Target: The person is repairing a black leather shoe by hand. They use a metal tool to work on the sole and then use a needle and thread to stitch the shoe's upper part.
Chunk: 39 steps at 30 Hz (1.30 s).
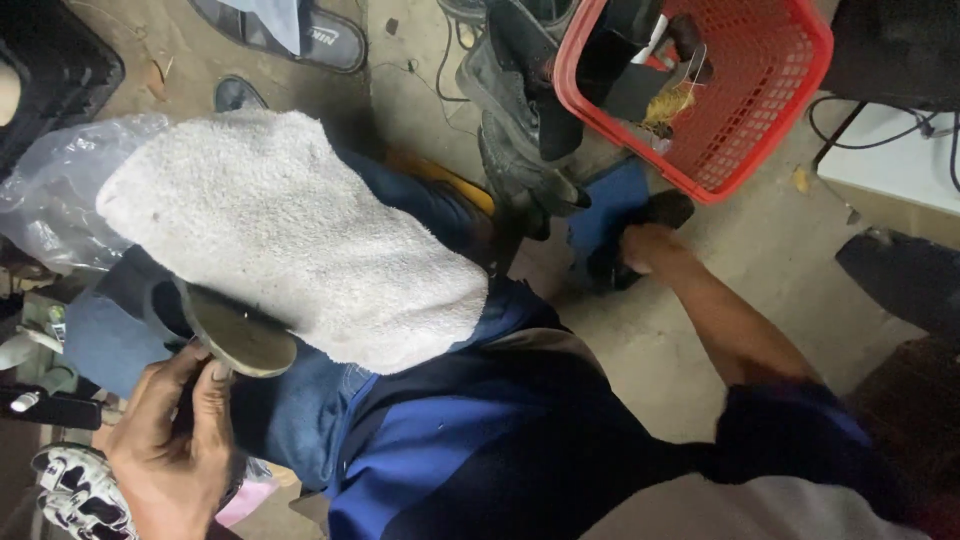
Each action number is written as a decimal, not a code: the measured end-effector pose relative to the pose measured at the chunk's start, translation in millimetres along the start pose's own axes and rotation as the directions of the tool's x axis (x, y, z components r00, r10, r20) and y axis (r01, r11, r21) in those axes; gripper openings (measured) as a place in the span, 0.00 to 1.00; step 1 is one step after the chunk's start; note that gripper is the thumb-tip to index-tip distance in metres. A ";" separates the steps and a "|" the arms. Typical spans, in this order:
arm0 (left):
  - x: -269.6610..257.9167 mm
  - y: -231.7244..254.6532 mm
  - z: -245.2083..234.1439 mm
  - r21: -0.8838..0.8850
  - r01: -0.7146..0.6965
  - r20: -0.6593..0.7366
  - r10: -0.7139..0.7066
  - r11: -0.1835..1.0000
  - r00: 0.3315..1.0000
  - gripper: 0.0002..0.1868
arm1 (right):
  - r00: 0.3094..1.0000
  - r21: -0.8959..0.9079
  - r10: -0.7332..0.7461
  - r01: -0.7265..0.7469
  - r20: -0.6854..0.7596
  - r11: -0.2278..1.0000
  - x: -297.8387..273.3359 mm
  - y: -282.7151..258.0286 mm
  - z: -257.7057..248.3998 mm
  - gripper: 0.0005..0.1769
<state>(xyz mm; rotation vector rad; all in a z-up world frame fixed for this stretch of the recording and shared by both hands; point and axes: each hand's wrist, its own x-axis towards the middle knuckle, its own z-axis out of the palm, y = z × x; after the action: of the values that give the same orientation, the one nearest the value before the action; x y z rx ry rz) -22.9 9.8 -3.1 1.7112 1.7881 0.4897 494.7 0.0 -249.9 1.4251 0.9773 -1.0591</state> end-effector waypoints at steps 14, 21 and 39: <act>13.4 78.2 -22.5 0.012 -0.186 -0.211 0.185 0.982 0.960 0.09 | 0.336 -0.180 -0.674 0.798 -0.658 0.574 -296.3 -30.1 -94.2 0.13; 24.6 139.8 26.7 -0.743 -0.344 0.040 0.551 0.574 0.834 0.45 | -0.406 -0.582 -0.722 0.813 -0.560 -0.005 -422.5 -68.5 -124.5 0.07; 18.5 132.1 -62.0 -0.571 -0.246 -0.115 0.220 0.783 0.969 0.49 | -0.391 -0.774 -0.859 0.633 -0.332 0.011 -445.7 -105.0 -160.8 0.34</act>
<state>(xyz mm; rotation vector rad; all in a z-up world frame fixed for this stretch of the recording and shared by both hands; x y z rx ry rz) 37.5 49.7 124.9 1.4761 1.2565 1.0690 288.6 162.4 158.4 0.6207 3.2251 -0.9613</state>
